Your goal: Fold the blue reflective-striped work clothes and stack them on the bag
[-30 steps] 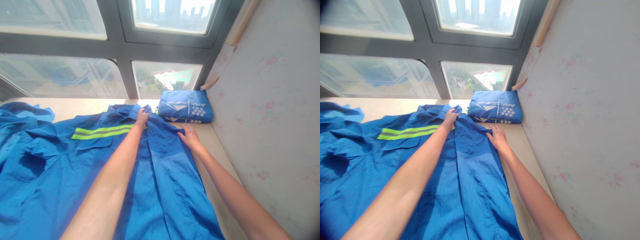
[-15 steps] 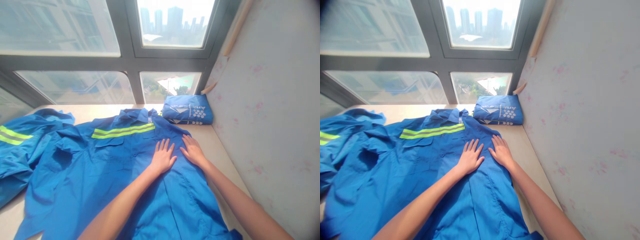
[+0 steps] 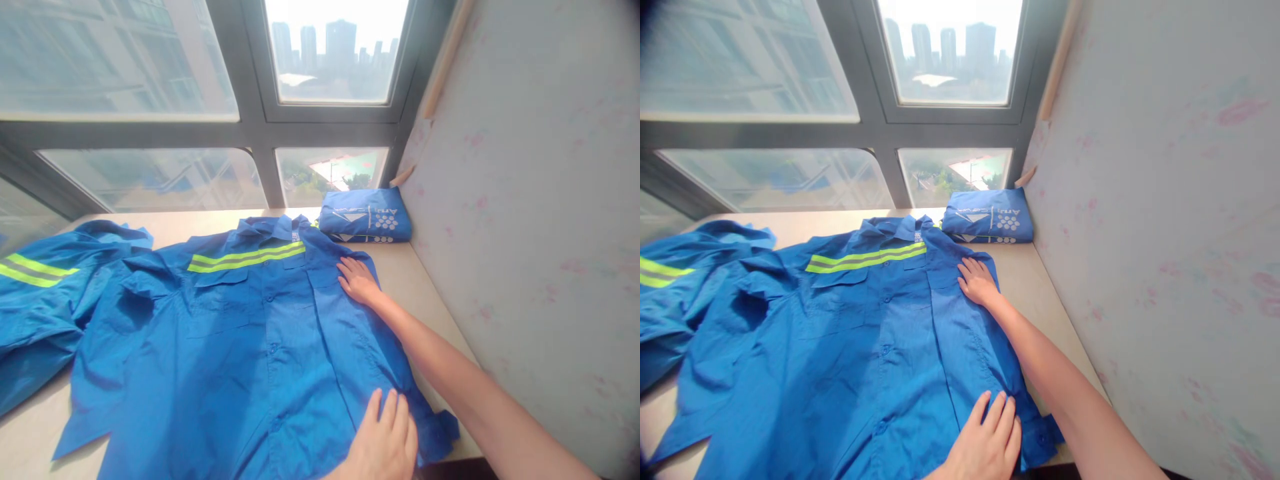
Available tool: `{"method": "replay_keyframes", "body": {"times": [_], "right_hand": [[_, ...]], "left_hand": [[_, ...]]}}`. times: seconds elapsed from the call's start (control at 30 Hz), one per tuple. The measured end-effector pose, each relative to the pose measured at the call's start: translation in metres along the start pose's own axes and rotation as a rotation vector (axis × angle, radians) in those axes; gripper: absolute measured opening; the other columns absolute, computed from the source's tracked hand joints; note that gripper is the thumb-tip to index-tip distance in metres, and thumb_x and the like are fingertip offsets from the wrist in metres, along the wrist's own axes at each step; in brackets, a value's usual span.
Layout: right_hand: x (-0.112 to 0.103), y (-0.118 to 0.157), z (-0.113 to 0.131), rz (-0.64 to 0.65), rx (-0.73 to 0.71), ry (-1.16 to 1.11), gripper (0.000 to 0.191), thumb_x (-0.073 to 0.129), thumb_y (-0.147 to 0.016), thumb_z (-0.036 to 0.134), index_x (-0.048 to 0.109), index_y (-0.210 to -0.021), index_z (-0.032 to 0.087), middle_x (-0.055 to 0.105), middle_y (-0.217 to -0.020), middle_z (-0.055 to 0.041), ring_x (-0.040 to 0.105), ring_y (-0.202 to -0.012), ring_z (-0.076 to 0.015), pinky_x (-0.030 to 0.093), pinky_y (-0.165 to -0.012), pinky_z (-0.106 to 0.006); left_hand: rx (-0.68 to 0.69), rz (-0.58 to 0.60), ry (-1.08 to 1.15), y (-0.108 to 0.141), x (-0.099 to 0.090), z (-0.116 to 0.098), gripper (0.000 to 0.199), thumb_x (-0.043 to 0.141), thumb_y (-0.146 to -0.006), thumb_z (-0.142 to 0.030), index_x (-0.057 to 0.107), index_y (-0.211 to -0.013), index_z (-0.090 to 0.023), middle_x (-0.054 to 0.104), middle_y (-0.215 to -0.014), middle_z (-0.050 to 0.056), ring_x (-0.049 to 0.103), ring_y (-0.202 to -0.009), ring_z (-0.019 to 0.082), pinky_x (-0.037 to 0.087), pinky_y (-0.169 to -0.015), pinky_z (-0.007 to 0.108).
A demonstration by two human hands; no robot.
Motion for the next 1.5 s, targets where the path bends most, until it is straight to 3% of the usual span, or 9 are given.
{"method": "replay_keyframes", "body": {"times": [0.17, 0.47, 0.63, 0.77, 0.9, 1.0, 1.13, 1.23, 1.5], "right_hand": [[0.000, 0.002, -0.001, 0.012, 0.004, -0.004, 0.049, 0.043, -0.102, 0.034, 0.053, -0.146, 0.015, 0.044, -0.158, -0.0122, 0.036, -0.147, -0.0302, 0.027, -0.121, -0.048], [0.007, 0.002, -0.005, 0.000, -0.013, -0.001, 0.049, 0.042, -0.102, 0.035, 0.054, -0.146, 0.017, 0.044, -0.158, -0.0119, 0.037, -0.147, -0.0299, 0.029, -0.120, -0.049], [0.009, 0.005, -0.006, -0.006, -0.017, 0.015, 0.049, 0.041, -0.102, 0.035, 0.054, -0.145, 0.017, 0.045, -0.157, -0.0115, 0.039, -0.146, -0.0302, 0.029, -0.120, -0.049], [0.015, 0.007, -0.010, -0.012, -0.033, 0.026, 0.050, 0.040, -0.101, 0.035, 0.055, -0.144, 0.017, 0.047, -0.156, -0.0116, 0.040, -0.145, -0.0300, 0.031, -0.120, -0.050], [0.025, 0.008, -0.018, -0.037, -0.058, 0.053, 0.050, 0.038, -0.101, 0.038, 0.058, -0.142, 0.016, 0.049, -0.154, -0.0119, 0.044, -0.142, -0.0309, 0.034, -0.118, -0.050], [0.030, 0.008, -0.023, -0.067, -0.088, 0.066, 0.049, 0.037, -0.101, 0.039, 0.059, -0.140, 0.019, 0.052, -0.152, -0.0111, 0.047, -0.140, -0.0308, 0.038, -0.116, -0.050], [0.036, 0.009, -0.029, -0.096, -0.120, 0.084, 0.049, 0.035, -0.102, 0.041, 0.059, -0.138, 0.019, 0.054, -0.150, -0.0108, 0.049, -0.138, -0.0305, 0.041, -0.114, -0.049], [0.038, 0.009, -0.032, -0.104, -0.131, 0.091, 0.049, 0.035, -0.102, 0.041, 0.060, -0.138, 0.019, 0.054, -0.150, -0.0116, 0.050, -0.138, -0.0309, 0.042, -0.114, -0.049], [0.042, 0.009, -0.037, -0.111, -0.155, 0.080, 0.049, 0.039, -0.100, 0.042, 0.059, -0.139, 0.020, 0.055, -0.148, -0.0108, 0.051, -0.137, -0.0310, 0.044, -0.113, -0.051]], "left_hand": [[-0.048, -0.126, -0.141, 0.030, 0.026, -0.023, 0.041, 0.047, -0.099, -0.034, 0.067, -0.131, -0.022, 0.060, -0.145, 0.006, 0.054, -0.133, 0.026, 0.047, -0.104, 0.041], [-0.159, -0.236, -0.202, 0.024, 0.050, -0.041, 0.035, 0.052, -0.097, -0.036, 0.070, -0.125, -0.026, 0.063, -0.142, 0.004, 0.056, -0.132, 0.027, 0.050, -0.103, 0.042], [-0.158, -0.050, 0.062, 0.019, 0.033, -0.034, 0.024, 0.055, -0.098, -0.035, 0.073, -0.113, -0.031, 0.071, -0.129, 0.001, 0.067, -0.118, 0.022, 0.057, -0.097, 0.036], [-0.226, -0.044, 0.497, 0.047, -0.037, 0.025, 0.034, 0.055, -0.097, -0.039, 0.064, -0.128, -0.028, 0.066, -0.137, 0.003, 0.062, -0.124, 0.016, 0.052, -0.103, 0.026], [-0.922, -0.246, 0.497, 0.136, -0.107, 0.142, 0.033, 0.045, -0.098, -0.032, 0.067, -0.122, -0.026, 0.072, -0.123, 0.006, 0.067, -0.115, 0.020, 0.054, -0.101, 0.034], [-1.469, -0.312, 0.180, 0.234, -0.145, 0.226, 0.038, 0.049, -0.091, -0.031, 0.065, -0.121, -0.015, 0.066, -0.126, 0.016, 0.068, -0.109, 0.028, 0.054, -0.099, 0.044], [-1.856, -0.351, -0.077, 0.330, -0.181, 0.295, 0.054, 0.058, -0.082, -0.032, 0.057, -0.128, -0.004, 0.053, -0.140, 0.029, 0.048, -0.136, 0.042, 0.037, -0.113, 0.055], [-1.911, -0.329, 0.189, 0.347, -0.188, 0.323, 0.051, 0.069, -0.072, -0.035, 0.061, -0.115, -0.008, 0.067, -0.121, 0.023, 0.059, -0.123, 0.039, 0.049, -0.101, 0.047], [-1.725, -0.192, 0.513, 0.313, -0.198, 0.361, 0.020, 0.073, -0.059, -0.019, 0.069, -0.077, -0.013, 0.075, -0.077, 0.005, 0.072, -0.077, 0.025, 0.058, -0.069, 0.031]]}}
Point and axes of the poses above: each hand's wrist, its own y-axis away from the middle knuckle, its own x-axis out of the palm, z = x × y, the point moved 2 cm from there along -y, towards the middle knuckle
